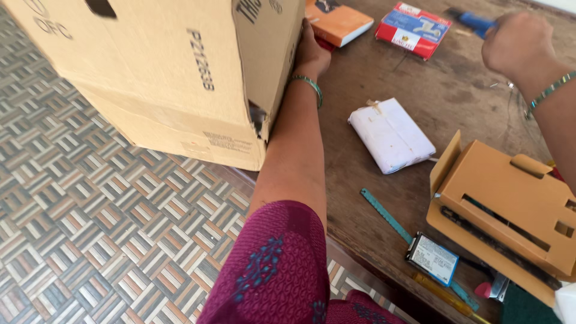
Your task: The person sits on the floor and places books one by one from a stack into an open cardboard box, pressing them down to fit. They then close the box flaps and begin placing small items, including tools and boxes, into a second smaller cardboard box.
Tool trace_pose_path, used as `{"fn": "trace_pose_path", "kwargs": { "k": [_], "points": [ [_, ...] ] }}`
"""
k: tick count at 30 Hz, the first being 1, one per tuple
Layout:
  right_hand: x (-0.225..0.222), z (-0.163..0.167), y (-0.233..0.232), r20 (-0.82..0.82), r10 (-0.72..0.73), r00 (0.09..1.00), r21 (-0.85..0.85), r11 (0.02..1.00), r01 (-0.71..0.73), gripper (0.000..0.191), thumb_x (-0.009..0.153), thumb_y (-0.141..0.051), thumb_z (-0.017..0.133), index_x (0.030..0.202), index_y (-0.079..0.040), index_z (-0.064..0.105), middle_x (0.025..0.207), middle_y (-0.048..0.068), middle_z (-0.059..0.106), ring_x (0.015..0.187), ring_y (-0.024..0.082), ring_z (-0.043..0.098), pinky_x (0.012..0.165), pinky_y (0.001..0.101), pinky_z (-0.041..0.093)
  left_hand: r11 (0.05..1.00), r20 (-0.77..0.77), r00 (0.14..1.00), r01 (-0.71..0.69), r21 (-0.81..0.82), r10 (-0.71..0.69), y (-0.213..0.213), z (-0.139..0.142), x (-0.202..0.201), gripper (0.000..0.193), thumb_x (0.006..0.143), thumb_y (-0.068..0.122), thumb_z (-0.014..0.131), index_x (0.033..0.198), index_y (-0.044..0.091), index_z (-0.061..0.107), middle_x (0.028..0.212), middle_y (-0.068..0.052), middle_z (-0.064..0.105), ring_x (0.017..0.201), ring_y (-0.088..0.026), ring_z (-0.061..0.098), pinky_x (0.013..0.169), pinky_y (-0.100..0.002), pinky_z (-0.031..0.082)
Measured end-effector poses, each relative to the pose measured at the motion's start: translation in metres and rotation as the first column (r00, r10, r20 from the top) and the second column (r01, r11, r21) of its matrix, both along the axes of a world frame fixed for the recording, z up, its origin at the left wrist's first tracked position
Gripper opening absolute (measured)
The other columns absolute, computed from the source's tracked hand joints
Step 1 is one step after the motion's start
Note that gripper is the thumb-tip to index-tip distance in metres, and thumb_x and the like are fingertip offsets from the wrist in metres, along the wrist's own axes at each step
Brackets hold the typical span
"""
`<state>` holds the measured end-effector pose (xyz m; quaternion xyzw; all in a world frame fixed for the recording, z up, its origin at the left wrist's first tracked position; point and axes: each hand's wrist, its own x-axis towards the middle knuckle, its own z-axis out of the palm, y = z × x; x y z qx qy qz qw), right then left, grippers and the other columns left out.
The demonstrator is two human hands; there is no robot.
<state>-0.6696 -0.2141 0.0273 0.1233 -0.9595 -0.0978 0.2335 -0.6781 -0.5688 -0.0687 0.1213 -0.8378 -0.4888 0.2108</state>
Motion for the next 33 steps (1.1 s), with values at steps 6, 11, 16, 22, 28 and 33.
{"fn": "trace_pose_path", "kwargs": {
  "k": [6, 11, 16, 22, 28, 33],
  "points": [
    [-0.051, -0.035, -0.030, 0.275, -0.342, 0.899, -0.002, 0.935, 0.356, 0.029, 0.097, -0.018, 0.066, 0.091, 0.009, 0.073, 0.088, 0.028, 0.078, 0.092, 0.040, 0.076, 0.081, 0.0487, 0.060, 0.957, 0.288, 0.957, 0.112, -0.267, -0.032, -0.006, -0.006, 0.006, 0.101, 0.084, 0.034, 0.076, 0.160, 0.026, 0.009, 0.169, -0.011, 0.009, 0.154, -0.031, 0.014, 0.121, -0.045, 0.026],
    [-0.046, -0.065, -0.028, 0.111, -0.118, 0.987, -0.141, 0.981, 0.134, 0.023, 0.092, -0.013, 0.065, 0.108, -0.005, 0.079, 0.108, 0.027, 0.073, 0.101, 0.046, 0.068, 0.085, 0.0507, 0.054, 0.859, 0.279, 0.960, 0.142, -0.493, 0.001, -0.007, -0.031, 0.007, 0.074, 0.094, 0.054, 0.062, 0.151, 0.013, 0.038, 0.164, -0.011, 0.028, 0.154, -0.032, 0.021, 0.126, -0.045, 0.020],
    [-0.007, -0.065, 0.001, 0.084, 0.006, 0.996, -0.218, 0.976, 0.013, 0.026, 0.102, -0.023, 0.065, 0.123, -0.014, 0.077, 0.113, 0.021, 0.073, 0.105, 0.043, 0.067, 0.091, 0.0519, 0.052, 0.790, 0.175, 0.981, 0.174, -0.587, -0.086, 0.000, -0.040, 0.015, 0.059, 0.093, 0.048, 0.062, 0.137, 0.010, 0.051, 0.148, -0.015, 0.046, 0.144, -0.034, 0.034, 0.121, -0.049, 0.024],
    [0.027, -0.053, 0.051, 0.037, -0.064, 0.997, -0.271, 0.960, 0.071, 0.029, 0.101, -0.021, 0.063, 0.126, -0.017, 0.078, 0.110, 0.020, 0.074, 0.101, 0.041, 0.068, 0.088, 0.0517, 0.053, 0.725, 0.139, 0.934, 0.344, -0.596, -0.329, 0.026, -0.037, 0.046, 0.037, 0.085, 0.042, 0.069, 0.108, 0.013, 0.069, 0.117, -0.017, 0.068, 0.110, -0.034, 0.065, 0.096, -0.049, 0.050],
    [0.013, -0.040, 0.055, -0.115, -0.098, 0.988, -0.235, 0.970, 0.069, 0.029, 0.102, -0.011, 0.060, 0.127, -0.011, 0.074, 0.104, 0.023, 0.072, 0.103, 0.041, 0.066, 0.090, 0.0510, 0.050, 0.816, 0.068, 0.929, 0.352, -0.459, -0.363, 0.074, -0.016, 0.044, 0.032, 0.088, 0.047, 0.070, 0.095, 0.017, 0.078, 0.103, -0.014, 0.076, 0.096, -0.033, 0.074, 0.087, -0.045, 0.059],
    [-0.033, -0.021, -0.013, -0.115, -0.014, 0.993, 0.053, 0.998, 0.020, 0.035, 0.089, -0.013, 0.067, 0.124, -0.006, 0.070, 0.109, 0.025, 0.067, 0.109, 0.040, 0.063, 0.095, 0.0492, 0.046, 0.776, 0.192, 0.976, 0.199, -0.599, -0.102, 0.041, -0.005, 0.003, 0.045, 0.091, 0.034, 0.065, 0.136, 0.031, 0.059, 0.158, -0.007, 0.035, 0.146, -0.032, 0.035, 0.113, -0.052, 0.038]
  ]
}}
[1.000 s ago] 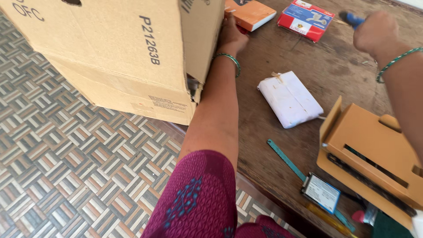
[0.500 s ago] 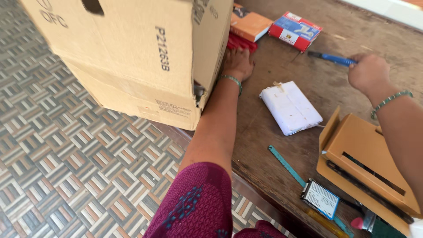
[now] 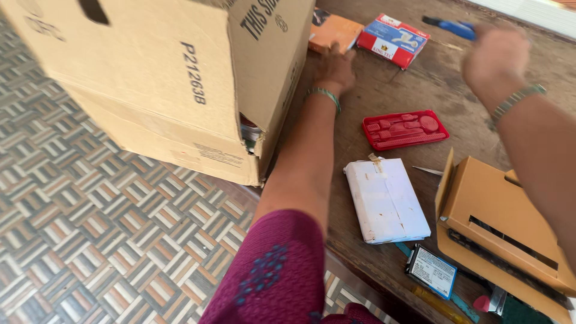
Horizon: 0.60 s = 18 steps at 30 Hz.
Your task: The person sits on the floor and places books one by one from a stack into an open cardboard box, pressing them down to fit. They then close the box flaps and begin placing small items, including tools and boxes, into a second smaller cardboard box.
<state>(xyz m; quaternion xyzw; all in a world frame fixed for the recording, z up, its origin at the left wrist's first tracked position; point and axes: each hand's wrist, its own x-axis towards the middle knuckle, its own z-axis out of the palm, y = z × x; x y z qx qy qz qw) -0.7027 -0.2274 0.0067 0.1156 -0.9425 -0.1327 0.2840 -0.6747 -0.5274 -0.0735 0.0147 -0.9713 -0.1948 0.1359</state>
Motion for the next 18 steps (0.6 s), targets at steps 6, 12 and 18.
{"fn": "trace_pose_path", "kwargs": {
  "k": [6, 12, 18],
  "points": [
    [-0.030, -0.004, -0.063, 0.025, -0.009, 1.000, 0.223, 0.975, 0.003, 0.024, 0.096, -0.016, 0.061, 0.105, -0.002, 0.077, 0.105, 0.023, 0.073, 0.098, 0.039, 0.070, 0.080, 0.0463, 0.056, 0.998, 0.196, 0.979, 0.064, -0.025, -0.058, -0.022, -0.030, -0.017, 0.072, 0.094, 0.061, 0.049, 0.157, 0.034, 0.029, 0.167, 0.005, 0.019, 0.157, -0.022, 0.007, 0.123, -0.061, 0.005],
    [0.008, 0.027, -0.039, 0.166, 0.031, 0.986, 0.178, 0.982, -0.061, 0.032, 0.091, -0.016, 0.064, 0.119, -0.015, 0.079, 0.096, 0.022, 0.076, 0.091, 0.039, 0.073, 0.083, 0.0500, 0.057, 0.992, 0.204, 0.976, 0.089, -0.085, -0.070, -0.033, -0.039, 0.003, 0.077, 0.096, 0.066, 0.043, 0.159, 0.024, 0.031, 0.169, 0.001, 0.022, 0.158, -0.021, 0.012, 0.125, -0.057, 0.004],
    [0.029, 0.032, -0.010, 0.039, -0.033, 0.999, 0.041, 0.999, 0.031, 0.024, 0.092, -0.018, 0.064, 0.109, -0.008, 0.079, 0.095, 0.024, 0.074, 0.087, 0.040, 0.070, 0.080, 0.0487, 0.055, 0.992, 0.192, 0.979, 0.086, -0.092, -0.067, -0.025, -0.034, 0.035, 0.078, 0.096, 0.066, 0.043, 0.159, 0.021, 0.031, 0.169, 0.001, 0.022, 0.157, -0.020, 0.013, 0.125, -0.057, 0.005]
  ]
}}
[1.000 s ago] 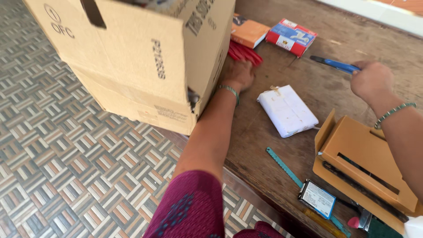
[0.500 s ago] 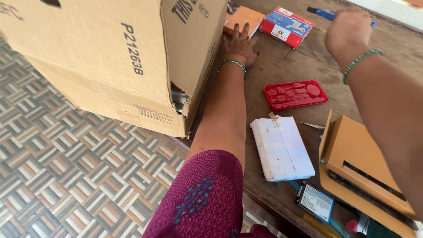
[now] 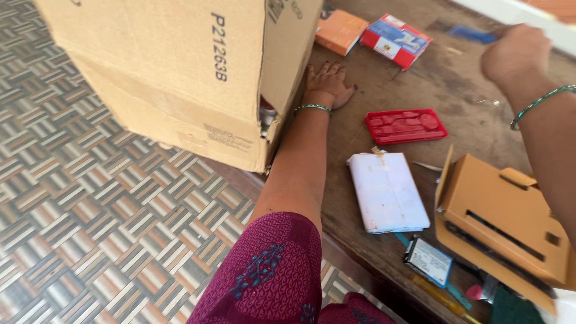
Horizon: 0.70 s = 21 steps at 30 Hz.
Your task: The person sits on the floor and places books one by one from a stack into an open cardboard box, pressing them down to fit. They then close the box flaps and begin placing small items, including tools and boxes, into a second smaller cardboard box.
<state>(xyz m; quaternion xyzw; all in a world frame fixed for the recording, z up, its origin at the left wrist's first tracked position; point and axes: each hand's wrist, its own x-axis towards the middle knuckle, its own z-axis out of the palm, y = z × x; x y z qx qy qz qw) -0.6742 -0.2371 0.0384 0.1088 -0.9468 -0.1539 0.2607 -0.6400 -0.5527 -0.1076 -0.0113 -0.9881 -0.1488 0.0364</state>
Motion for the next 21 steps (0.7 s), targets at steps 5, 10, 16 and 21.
{"fn": "trace_pose_path", "kwargs": {
  "k": [5, 10, 16, 21],
  "points": [
    [-0.040, -0.030, 0.002, 0.178, -0.212, 0.961, -0.103, 0.967, 0.233, 0.020, 0.092, -0.008, 0.065, 0.108, -0.007, 0.077, 0.088, 0.018, 0.072, 0.073, 0.034, 0.066, 0.064, 0.0451, 0.050, 0.999, 0.011, 0.999, 0.039, 0.032, -0.040, 0.003, -0.006, 0.001, 0.075, 0.096, 0.063, 0.047, 0.157, 0.022, 0.034, 0.169, 0.000, 0.023, 0.157, -0.022, 0.013, 0.125, -0.058, 0.007],
    [-0.062, -0.035, -0.024, 0.448, -0.222, 0.866, -0.158, 0.934, 0.321, 0.020, 0.092, 0.001, 0.066, 0.107, -0.006, 0.075, 0.080, 0.011, 0.070, 0.059, 0.027, 0.061, 0.049, 0.0414, 0.045, 0.980, -0.041, 0.996, -0.074, 0.186, 0.083, 0.007, -0.007, -0.013, 0.094, 0.087, 0.059, 0.067, 0.160, 0.019, 0.024, 0.169, -0.009, 0.018, 0.157, -0.028, 0.015, 0.127, -0.053, 0.011],
    [-0.019, -0.033, 0.007, 0.440, 0.362, 0.821, -0.755, 0.644, 0.121, 0.025, 0.106, 0.000, 0.059, 0.126, -0.009, 0.072, 0.091, -0.001, 0.071, 0.064, 0.009, 0.049, 0.055, 0.0307, 0.041, 0.851, -0.299, 0.931, -0.023, 0.525, 0.210, -0.007, -0.010, -0.015, 0.136, 0.061, 0.058, 0.091, 0.161, 0.014, 0.011, 0.166, -0.024, 0.010, 0.155, -0.042, 0.013, 0.125, -0.048, 0.020],
    [0.019, -0.020, 0.029, 0.248, 0.442, 0.862, -0.824, 0.564, -0.052, 0.027, 0.109, 0.008, 0.050, 0.125, 0.001, 0.070, 0.099, 0.003, 0.070, 0.089, 0.007, 0.062, 0.073, 0.0259, 0.050, 0.845, -0.279, 0.948, 0.022, 0.535, 0.152, -0.011, -0.006, 0.000, 0.123, 0.061, 0.055, 0.095, 0.157, 0.021, 0.026, 0.161, -0.021, 0.023, 0.148, -0.039, 0.027, 0.119, -0.046, 0.028]
  ]
}}
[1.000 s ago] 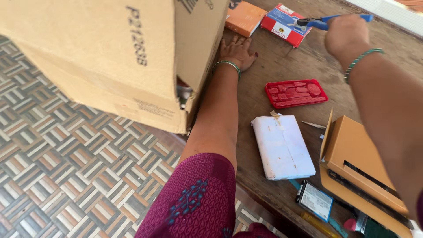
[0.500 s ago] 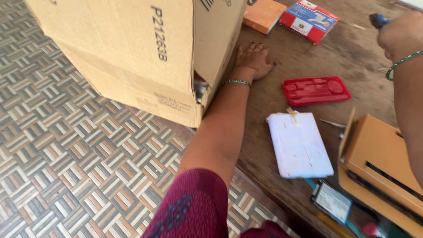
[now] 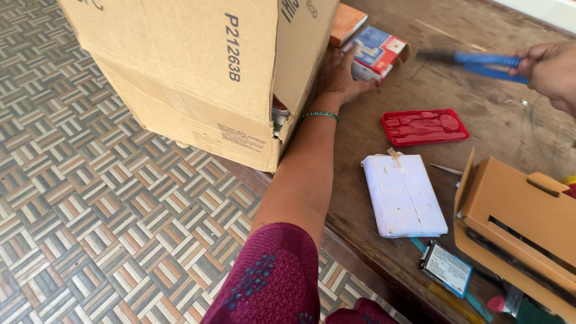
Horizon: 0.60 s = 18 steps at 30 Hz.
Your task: The person sits on the floor and places books one by one from a stack into an open cardboard box, pressing them down to fit. They then close the box flaps and begin placing small items, including tools and boxes, into a second smaller cardboard box.
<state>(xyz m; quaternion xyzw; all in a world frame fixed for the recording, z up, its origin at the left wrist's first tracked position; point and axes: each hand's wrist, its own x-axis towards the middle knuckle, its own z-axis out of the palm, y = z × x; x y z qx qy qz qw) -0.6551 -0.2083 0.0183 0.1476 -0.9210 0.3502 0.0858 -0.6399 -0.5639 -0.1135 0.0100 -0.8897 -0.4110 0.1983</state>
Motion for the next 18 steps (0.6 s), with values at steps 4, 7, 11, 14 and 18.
{"fn": "trace_pose_path", "kwargs": {
  "k": [4, 7, 11, 14, 18],
  "points": [
    [-0.016, 0.003, -0.042, -0.159, -0.213, 0.964, -0.141, 0.971, 0.191, 0.022, 0.109, -0.004, 0.052, 0.124, 0.000, 0.067, 0.103, 0.006, 0.069, 0.091, 0.017, 0.069, 0.073, 0.0361, 0.053, 0.990, -0.173, 0.975, 0.137, -0.031, -0.141, 0.004, 0.001, 0.005, 0.090, 0.061, 0.045, 0.094, 0.139, 0.018, 0.058, 0.144, -0.010, 0.058, 0.132, -0.027, 0.057, 0.111, -0.040, 0.046],
    [-0.043, 0.007, -0.090, -0.579, -0.011, 0.815, 0.514, 0.771, 0.376, 0.020, 0.100, -0.011, 0.065, 0.113, -0.006, 0.079, 0.096, 0.024, 0.072, 0.086, 0.043, 0.067, 0.079, 0.0506, 0.054, 0.860, -0.192, 0.869, 0.486, 0.155, -0.457, 0.027, 0.009, 0.004, 0.062, 0.060, 0.034, 0.093, 0.115, 0.011, 0.077, 0.119, -0.008, 0.078, 0.109, -0.022, 0.073, 0.094, -0.035, 0.059],
    [-0.066, -0.007, -0.184, -0.664, 0.313, 0.679, 0.700, 0.580, 0.416, 0.017, 0.088, -0.010, 0.062, 0.095, -0.006, 0.077, 0.096, 0.020, 0.073, 0.098, 0.036, 0.069, 0.089, 0.0456, 0.055, 0.693, -0.158, 0.789, 0.601, 0.398, -0.594, 0.050, 0.022, 0.005, 0.042, 0.072, 0.032, 0.088, 0.104, 0.005, 0.087, 0.100, -0.012, 0.087, 0.096, -0.024, 0.079, 0.088, -0.036, 0.062],
    [-0.060, -0.032, -0.241, -0.581, 0.378, 0.721, 0.704, 0.678, 0.212, 0.024, 0.092, -0.008, 0.061, 0.110, -0.008, 0.078, 0.102, 0.022, 0.073, 0.104, 0.040, 0.066, 0.087, 0.0477, 0.055, 0.913, -0.162, 0.979, 0.174, 0.370, -0.121, 0.014, 0.018, 0.003, 0.045, 0.072, 0.028, 0.082, 0.111, 0.006, 0.079, 0.107, -0.014, 0.079, 0.102, -0.028, 0.072, 0.090, -0.037, 0.057],
    [-0.034, -0.037, -0.272, -0.515, 0.430, 0.741, 0.781, 0.592, 0.200, 0.027, 0.093, -0.010, 0.062, 0.114, -0.012, 0.079, 0.111, 0.019, 0.073, 0.104, 0.038, 0.068, 0.082, 0.0472, 0.056, 0.888, 0.003, 0.950, -0.292, 0.355, 0.311, -0.025, 0.001, 0.018, 0.062, 0.074, 0.030, 0.079, 0.128, 0.006, 0.060, 0.126, -0.017, 0.061, 0.120, -0.032, 0.053, 0.101, -0.039, 0.044]
  ]
}}
